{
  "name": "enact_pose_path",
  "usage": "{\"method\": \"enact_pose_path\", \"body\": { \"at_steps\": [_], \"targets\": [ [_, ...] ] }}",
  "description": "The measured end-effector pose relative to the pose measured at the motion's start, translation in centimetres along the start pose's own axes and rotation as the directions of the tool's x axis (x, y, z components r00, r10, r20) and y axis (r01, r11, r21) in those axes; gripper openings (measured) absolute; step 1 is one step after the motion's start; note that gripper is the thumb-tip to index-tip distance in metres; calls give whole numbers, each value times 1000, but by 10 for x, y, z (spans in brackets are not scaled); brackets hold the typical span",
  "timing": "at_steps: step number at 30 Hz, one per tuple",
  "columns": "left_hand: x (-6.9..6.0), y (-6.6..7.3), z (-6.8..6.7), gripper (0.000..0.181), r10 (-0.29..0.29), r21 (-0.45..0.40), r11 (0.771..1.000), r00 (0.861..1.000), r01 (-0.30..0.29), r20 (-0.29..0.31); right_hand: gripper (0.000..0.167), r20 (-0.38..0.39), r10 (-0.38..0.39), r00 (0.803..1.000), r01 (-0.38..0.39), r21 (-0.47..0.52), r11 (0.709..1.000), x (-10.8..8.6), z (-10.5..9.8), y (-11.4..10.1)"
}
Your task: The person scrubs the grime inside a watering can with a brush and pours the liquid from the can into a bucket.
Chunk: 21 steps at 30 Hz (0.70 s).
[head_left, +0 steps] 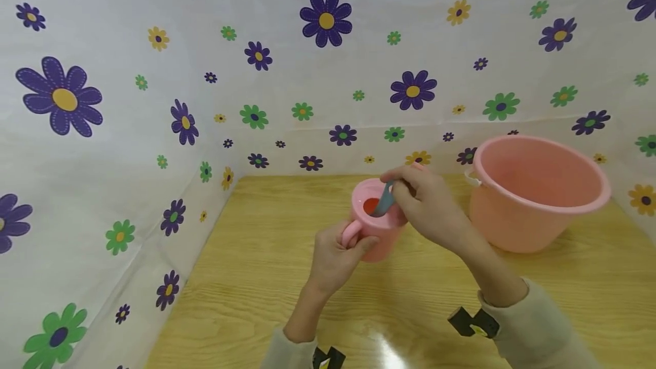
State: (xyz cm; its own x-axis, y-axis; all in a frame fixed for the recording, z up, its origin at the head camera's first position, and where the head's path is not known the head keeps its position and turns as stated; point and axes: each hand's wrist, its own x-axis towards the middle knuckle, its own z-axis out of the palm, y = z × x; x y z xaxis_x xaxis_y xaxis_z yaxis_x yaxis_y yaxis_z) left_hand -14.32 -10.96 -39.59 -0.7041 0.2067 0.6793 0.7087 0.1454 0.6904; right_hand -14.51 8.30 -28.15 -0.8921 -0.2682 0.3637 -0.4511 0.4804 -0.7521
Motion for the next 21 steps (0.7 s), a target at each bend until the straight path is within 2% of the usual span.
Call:
{"method": "enact_pose_path", "body": {
  "at_steps": [3, 5, 9, 12, 15, 17, 19, 21],
  "targets": [
    [1, 0, 1, 17, 22, 13, 1000, 1000, -22, -3, 28, -44, 50, 998, -48, 42, 998, -1, -7, 1],
    [0, 0, 2, 19, 22, 31, 999, 1000, -22, -13, 28, -51, 82, 995, -81, 36, 996, -2, -12, 1],
    [-3, 1, 2, 22, -5, 55, 998, 1000, 6, -13, 25, 24, 126, 992, -127, 43, 991, -7, -17, 6],
    [-3, 0, 3, 25, -25, 54, 998, 1000, 24, 4, 24, 112, 136, 984, -152, 143, 978, -8, -16, 14],
    [-3, -1, 5, 29, -12, 62, 998, 1000, 11, 9, 23, 211, 138, 968, -192, 262, 946, -8, -12, 21],
    [-1, -2, 4, 34, 7, 63, 998, 1000, -8, 8, 22, 265, 139, 954, -226, 336, 915, -8, -11, 22],
    [-1, -2, 4, 37, 13, 56, 998, 1000, -13, 3, 22, 284, 156, 946, -264, 396, 879, -10, -11, 23],
    [-1, -2, 4, 35, 5, 39, 999, 1000, -5, 0, 22, 265, 174, 948, -280, 441, 853, -13, -15, 22]
  ]
}}
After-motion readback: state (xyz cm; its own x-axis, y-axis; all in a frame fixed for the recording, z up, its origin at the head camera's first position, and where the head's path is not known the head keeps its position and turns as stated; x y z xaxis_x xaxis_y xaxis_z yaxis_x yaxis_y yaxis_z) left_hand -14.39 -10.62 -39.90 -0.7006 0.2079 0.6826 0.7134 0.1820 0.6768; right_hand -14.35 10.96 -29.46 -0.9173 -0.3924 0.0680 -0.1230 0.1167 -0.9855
